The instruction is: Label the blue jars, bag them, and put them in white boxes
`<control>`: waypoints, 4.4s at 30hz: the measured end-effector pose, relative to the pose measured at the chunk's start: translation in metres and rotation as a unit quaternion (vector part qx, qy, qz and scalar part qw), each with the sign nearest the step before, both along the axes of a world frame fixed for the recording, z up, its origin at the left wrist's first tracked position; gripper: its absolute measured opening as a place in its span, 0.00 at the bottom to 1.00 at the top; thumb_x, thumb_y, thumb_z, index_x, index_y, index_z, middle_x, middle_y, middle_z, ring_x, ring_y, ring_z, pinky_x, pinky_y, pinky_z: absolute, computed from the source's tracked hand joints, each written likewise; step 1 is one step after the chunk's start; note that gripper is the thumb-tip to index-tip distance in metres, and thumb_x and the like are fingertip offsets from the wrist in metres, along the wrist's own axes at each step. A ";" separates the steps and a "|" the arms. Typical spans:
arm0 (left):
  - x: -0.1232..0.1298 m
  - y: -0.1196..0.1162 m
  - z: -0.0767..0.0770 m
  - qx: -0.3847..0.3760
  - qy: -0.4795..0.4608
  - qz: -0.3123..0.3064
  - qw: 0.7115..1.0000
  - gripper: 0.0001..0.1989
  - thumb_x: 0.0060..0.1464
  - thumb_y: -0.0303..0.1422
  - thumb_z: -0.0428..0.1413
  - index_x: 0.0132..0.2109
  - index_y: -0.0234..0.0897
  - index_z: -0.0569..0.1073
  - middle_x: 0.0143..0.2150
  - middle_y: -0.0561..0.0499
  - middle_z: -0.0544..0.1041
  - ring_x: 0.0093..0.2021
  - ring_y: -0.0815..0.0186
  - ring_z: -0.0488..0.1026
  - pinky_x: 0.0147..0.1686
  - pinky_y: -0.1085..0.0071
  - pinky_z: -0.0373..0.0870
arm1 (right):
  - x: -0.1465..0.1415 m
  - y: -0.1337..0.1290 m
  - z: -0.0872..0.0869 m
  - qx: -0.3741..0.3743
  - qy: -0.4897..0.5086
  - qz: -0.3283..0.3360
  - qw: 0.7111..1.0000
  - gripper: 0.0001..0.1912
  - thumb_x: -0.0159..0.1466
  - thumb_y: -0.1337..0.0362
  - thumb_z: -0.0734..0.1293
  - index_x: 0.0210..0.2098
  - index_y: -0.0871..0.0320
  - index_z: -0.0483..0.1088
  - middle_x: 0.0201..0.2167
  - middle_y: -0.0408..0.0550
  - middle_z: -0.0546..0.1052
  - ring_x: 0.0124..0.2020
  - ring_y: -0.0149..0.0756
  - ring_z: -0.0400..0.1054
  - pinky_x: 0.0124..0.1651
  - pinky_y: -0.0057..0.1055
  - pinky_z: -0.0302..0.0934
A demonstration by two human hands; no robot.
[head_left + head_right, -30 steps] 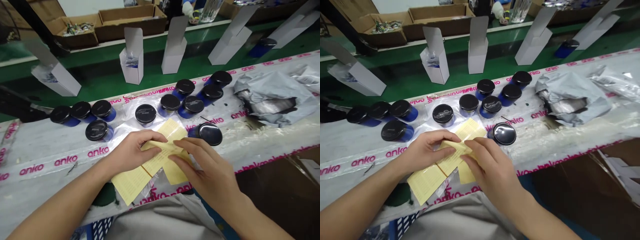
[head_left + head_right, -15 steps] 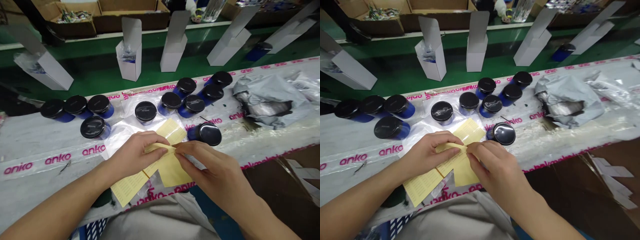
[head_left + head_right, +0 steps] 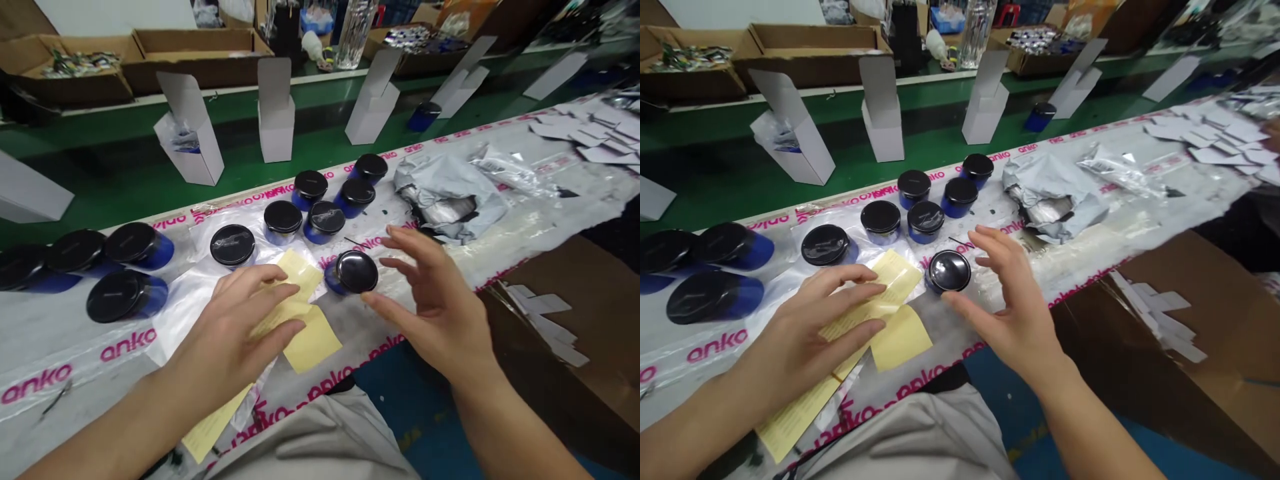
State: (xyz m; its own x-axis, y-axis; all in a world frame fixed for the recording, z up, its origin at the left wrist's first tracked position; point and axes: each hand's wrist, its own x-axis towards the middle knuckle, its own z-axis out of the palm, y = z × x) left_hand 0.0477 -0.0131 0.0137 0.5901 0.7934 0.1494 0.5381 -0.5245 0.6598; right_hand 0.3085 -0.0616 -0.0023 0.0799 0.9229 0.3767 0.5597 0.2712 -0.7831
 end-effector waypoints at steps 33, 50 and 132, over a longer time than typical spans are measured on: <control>0.065 0.025 -0.024 -0.022 -0.041 -0.071 0.996 0.30 0.56 0.26 0.66 0.63 0.52 0.68 0.64 0.50 0.75 0.63 0.55 0.73 0.59 0.54 0.66 | 0.013 -0.028 0.017 -0.420 0.489 0.090 0.759 0.23 0.60 0.53 0.77 0.51 0.59 0.78 0.15 0.35 0.62 0.18 0.23 0.52 0.22 0.25 0.43; 0.064 0.024 -0.024 -0.023 -0.027 -0.082 0.996 0.31 0.58 0.25 0.64 0.64 0.53 0.66 0.66 0.50 0.74 0.65 0.55 0.71 0.59 0.55 0.65 | 0.012 -0.031 0.015 -0.424 0.471 0.103 0.767 0.28 0.62 0.52 0.75 0.58 0.59 0.73 0.15 0.34 0.63 0.19 0.23 0.52 0.23 0.26 0.42; -0.020 0.021 0.058 -0.060 0.193 0.067 0.977 0.10 0.65 0.34 0.54 0.36 0.42 0.78 0.35 0.51 0.81 0.34 0.59 0.77 0.32 0.66 0.69 | 0.010 0.032 -0.015 0.001 -0.268 -0.059 0.962 0.25 0.68 0.56 0.68 0.62 0.58 0.66 0.56 0.65 0.71 0.42 0.52 0.74 0.43 0.48 0.70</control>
State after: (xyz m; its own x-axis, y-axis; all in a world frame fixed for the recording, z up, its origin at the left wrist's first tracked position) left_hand 0.0280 0.0082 0.0719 0.4736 0.8654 -0.1635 0.8179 -0.3634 0.4460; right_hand 0.3186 -0.0297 -0.0172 -0.0219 0.9184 0.3950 0.9093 0.1824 -0.3739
